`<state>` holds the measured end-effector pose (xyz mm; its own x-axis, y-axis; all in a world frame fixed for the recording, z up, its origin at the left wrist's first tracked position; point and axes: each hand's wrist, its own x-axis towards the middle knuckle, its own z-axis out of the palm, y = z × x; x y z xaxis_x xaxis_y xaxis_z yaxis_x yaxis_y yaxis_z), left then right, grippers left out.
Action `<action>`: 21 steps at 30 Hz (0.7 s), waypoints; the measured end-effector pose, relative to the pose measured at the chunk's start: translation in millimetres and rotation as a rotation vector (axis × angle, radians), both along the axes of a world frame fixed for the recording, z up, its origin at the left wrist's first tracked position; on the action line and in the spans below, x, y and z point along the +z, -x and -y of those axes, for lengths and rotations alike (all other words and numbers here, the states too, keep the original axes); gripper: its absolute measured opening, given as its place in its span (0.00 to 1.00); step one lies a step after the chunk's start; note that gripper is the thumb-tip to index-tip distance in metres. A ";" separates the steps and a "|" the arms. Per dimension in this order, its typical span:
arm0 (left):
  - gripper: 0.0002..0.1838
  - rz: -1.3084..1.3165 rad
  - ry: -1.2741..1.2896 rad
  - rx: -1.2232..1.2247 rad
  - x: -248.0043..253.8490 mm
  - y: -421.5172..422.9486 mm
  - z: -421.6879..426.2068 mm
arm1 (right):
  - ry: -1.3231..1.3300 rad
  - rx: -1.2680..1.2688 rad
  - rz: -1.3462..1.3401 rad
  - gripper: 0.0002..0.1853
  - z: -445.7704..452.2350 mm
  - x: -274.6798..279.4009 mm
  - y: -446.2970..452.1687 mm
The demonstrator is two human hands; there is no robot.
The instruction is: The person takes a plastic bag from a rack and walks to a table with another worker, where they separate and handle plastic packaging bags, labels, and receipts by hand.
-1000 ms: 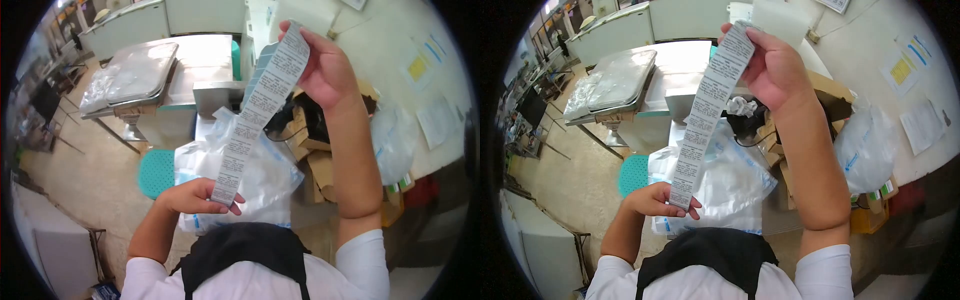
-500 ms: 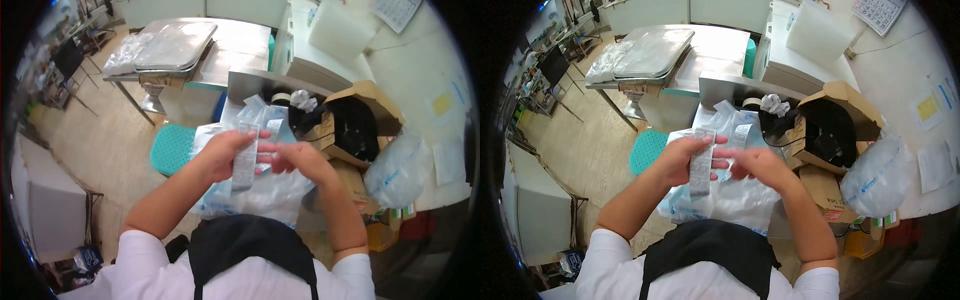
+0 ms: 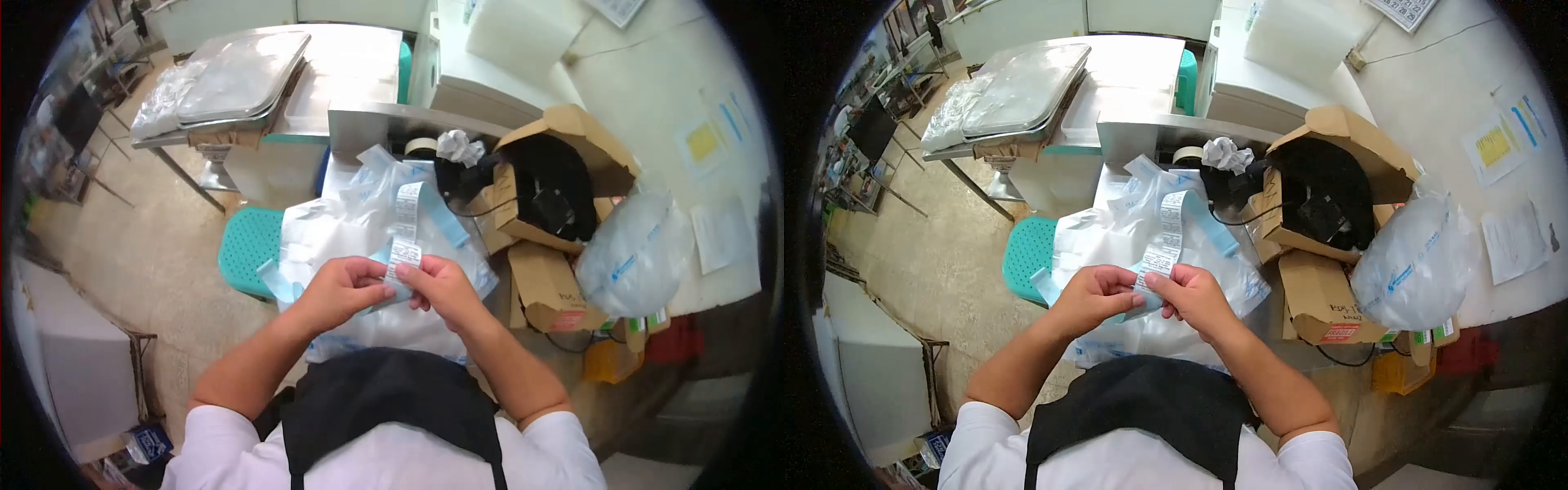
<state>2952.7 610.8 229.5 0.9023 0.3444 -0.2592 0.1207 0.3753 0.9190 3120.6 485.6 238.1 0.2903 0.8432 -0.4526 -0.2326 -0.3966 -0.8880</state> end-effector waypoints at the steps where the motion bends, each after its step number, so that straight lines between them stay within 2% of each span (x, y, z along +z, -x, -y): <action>1: 0.15 -0.057 -0.049 0.061 -1.4 1.6 0.8 | 0.009 0.011 0.019 0.14 -1.8 -1.3 0.3; 2: 0.09 -0.065 -0.092 0.079 -2.4 1.0 0.6 | -0.032 -0.058 0.051 0.13 -2.9 -2.5 1.9; 4: 0.09 -0.051 -0.068 0.099 -9.1 1.0 -1.1 | -0.117 -0.196 0.117 0.12 -2.9 -4.4 6.2; 7: 0.09 -0.070 -0.077 0.095 -10.9 1.1 -6.2 | -0.409 -0.160 0.959 0.09 8.9 15.5 3.1; 8: 0.09 -0.085 -0.087 0.084 -11.1 0.5 -7.3 | -0.549 -0.061 1.056 0.09 10.0 17.2 0.5; 11: 0.08 -0.046 -0.058 0.051 -9.8 -6.0 -6.2 | -0.532 0.140 1.248 0.11 11.7 32.2 2.4; 14: 0.10 0.016 -0.112 0.017 -2.5 -9.1 -2.3 | -0.483 0.155 1.236 0.11 11.2 29.8 -1.8; 20: 0.11 0.024 -0.667 -0.072 3.3 -7.8 -4.5 | -0.490 0.177 1.261 0.08 10.8 28.8 -2.3; 21: 0.11 0.007 -0.698 -0.085 7.5 -7.7 -4.2 | -0.489 0.187 1.266 0.08 10.9 29.0 -2.7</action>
<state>2960.5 615.0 237.0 0.9342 0.3568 0.0030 0.1166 -0.3133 0.9425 3123.2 474.6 267.1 0.1440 0.9108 0.3870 0.8572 0.0806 -0.5086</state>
